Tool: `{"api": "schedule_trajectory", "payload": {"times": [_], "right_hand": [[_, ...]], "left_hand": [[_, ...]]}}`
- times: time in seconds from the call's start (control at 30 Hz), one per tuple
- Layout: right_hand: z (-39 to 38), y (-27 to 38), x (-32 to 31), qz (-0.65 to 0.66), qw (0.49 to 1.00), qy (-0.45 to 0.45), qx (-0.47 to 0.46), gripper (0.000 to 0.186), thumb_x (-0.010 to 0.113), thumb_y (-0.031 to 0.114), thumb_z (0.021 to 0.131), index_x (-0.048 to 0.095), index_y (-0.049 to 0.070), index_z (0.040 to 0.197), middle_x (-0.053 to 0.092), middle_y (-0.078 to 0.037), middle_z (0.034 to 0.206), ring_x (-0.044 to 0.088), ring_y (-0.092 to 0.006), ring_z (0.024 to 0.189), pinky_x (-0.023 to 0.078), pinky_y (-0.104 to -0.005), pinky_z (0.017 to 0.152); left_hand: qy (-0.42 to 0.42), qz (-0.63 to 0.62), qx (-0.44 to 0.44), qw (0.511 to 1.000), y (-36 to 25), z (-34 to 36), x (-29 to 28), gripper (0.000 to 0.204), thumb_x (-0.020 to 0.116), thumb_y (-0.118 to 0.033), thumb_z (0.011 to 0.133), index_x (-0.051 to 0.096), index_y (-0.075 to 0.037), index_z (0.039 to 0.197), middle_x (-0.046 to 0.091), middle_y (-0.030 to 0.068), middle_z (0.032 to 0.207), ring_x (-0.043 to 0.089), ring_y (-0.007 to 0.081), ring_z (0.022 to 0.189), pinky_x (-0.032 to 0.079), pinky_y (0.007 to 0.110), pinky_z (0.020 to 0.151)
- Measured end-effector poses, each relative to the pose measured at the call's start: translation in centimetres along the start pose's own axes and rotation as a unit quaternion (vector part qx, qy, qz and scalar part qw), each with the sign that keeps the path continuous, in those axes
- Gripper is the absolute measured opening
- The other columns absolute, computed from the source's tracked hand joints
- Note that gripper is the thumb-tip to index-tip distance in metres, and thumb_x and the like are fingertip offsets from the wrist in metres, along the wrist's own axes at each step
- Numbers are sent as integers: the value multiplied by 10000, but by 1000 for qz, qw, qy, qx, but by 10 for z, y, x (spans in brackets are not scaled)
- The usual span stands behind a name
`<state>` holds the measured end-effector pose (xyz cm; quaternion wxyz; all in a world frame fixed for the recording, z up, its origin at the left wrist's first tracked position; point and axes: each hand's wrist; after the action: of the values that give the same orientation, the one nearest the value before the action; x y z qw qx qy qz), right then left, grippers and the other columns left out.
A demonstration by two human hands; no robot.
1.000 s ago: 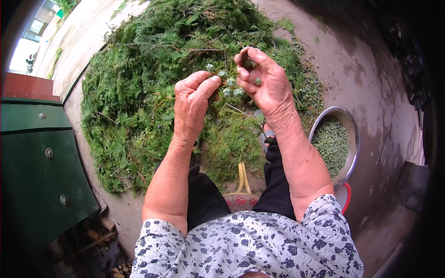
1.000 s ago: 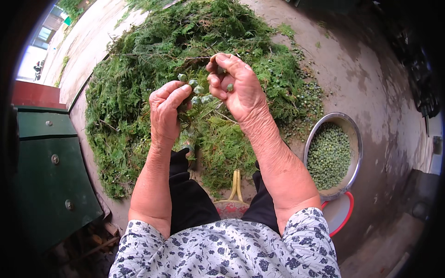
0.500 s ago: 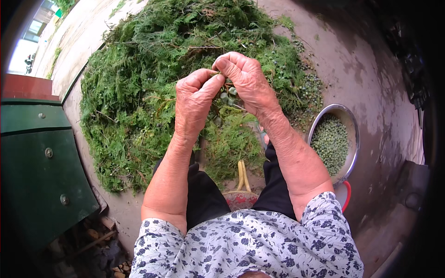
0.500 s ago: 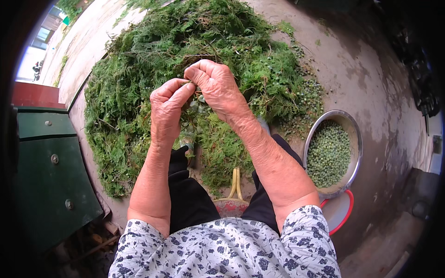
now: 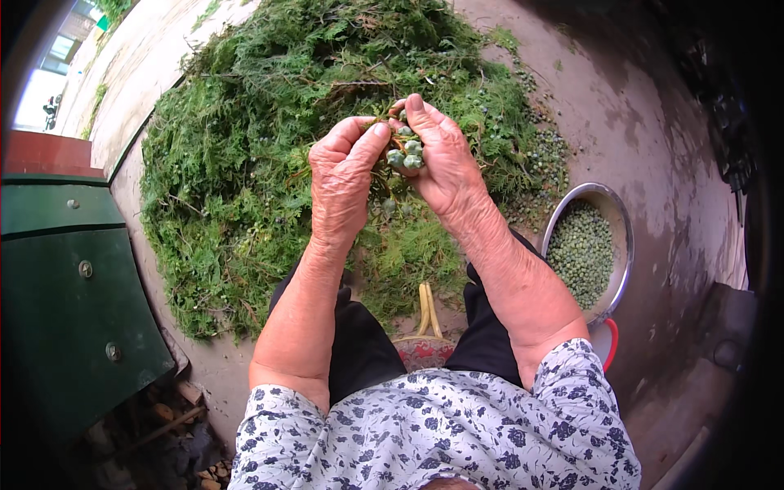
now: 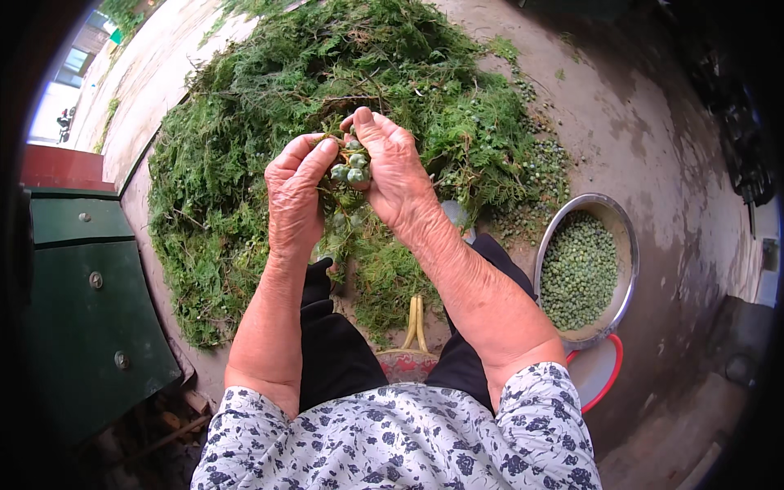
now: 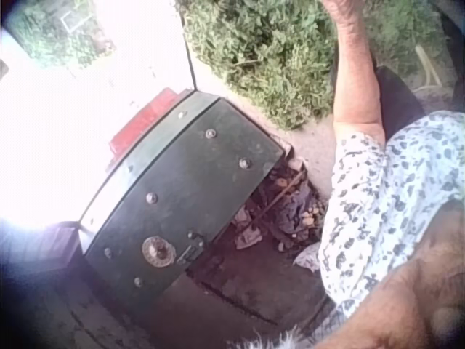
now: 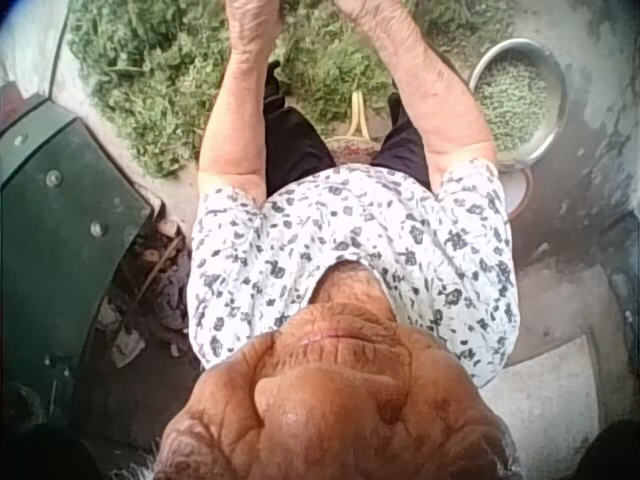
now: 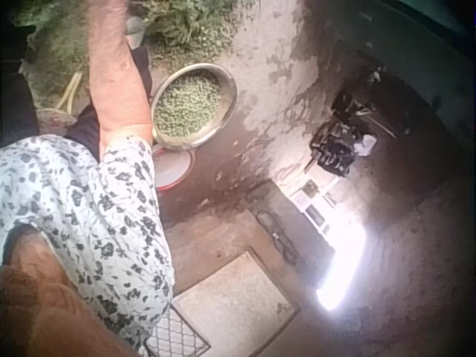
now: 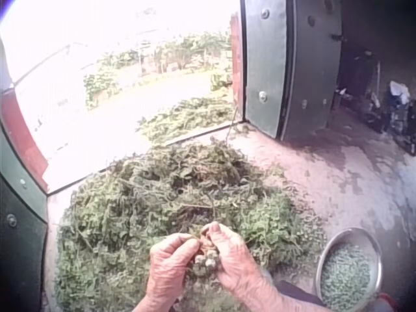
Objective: Picking small green seeds or fruit from coniferous plant branches into a metal bowl.
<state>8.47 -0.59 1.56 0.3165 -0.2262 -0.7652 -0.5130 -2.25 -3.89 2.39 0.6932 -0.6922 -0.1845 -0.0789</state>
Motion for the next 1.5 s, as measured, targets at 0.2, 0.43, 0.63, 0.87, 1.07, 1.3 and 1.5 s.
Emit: {"api": "schedule_trajectory", "payload": {"times": [0.2,0.43,0.63,0.87,1.07,1.3,1.5], "right_hand": [[4,8,-13,-16,996,65,63,283,491,376,887,547,98,876,556,-4,791,540,-85,639,445,-210,482],[5,7,-5,71,995,-40,59,231,554,307,867,541,78,893,526,-1,738,508,-92,600,416,-225,503],[0,10,-12,-4,999,-9,46,272,569,334,854,534,68,895,512,-3,743,482,-72,570,358,-193,433],[-7,-3,0,-226,968,33,-100,364,649,366,790,531,41,907,506,24,701,456,-18,511,368,-162,401],[-8,5,6,-244,965,4,-95,263,638,292,818,573,38,842,532,28,676,464,-24,541,397,-178,430],[-3,7,-1,-430,878,12,-208,253,607,251,841,592,3,795,524,20,600,458,-53,535,375,-219,465],[-9,17,8,-214,976,43,8,263,592,282,852,534,64,716,456,44,559,374,-33,413,275,-198,339]], "left_hand": [[9,27,8,1000,1,-2,0,121,598,-112,836,618,-7,893,609,-8,765,520,32,667,409,177,587],[11,6,-21,1000,4,1,-5,110,600,-94,831,622,-29,916,629,8,812,560,68,734,426,199,679],[-88,-33,21,995,5,4,-5,99,619,-85,817,621,-38,904,627,5,823,561,66,737,434,199,673],[-92,2,34,995,5,5,-1,86,608,-88,829,601,-21,882,596,-11,764,502,39,661,398,183,594],[-6,46,-2,999,3,3,-8,115,628,-114,817,609,-23,884,583,-30,742,466,25,610,369,181,537],[48,135,-72,987,-13,8,-16,143,656,-159,796,627,-24,831,556,-48,683,441,19,583,337,177,513],[67,45,-84,993,-17,6,-14,117,650,-123,788,611,-27,843,516,-70,648,398,17,553,306,174,502]]}}
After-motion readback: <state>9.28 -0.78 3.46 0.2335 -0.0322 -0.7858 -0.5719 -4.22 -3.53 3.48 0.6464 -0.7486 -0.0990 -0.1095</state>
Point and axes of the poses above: each hand's wrist, its own z-axis towards the middle knuckle, its own x-axis out of the palm, y = z × x
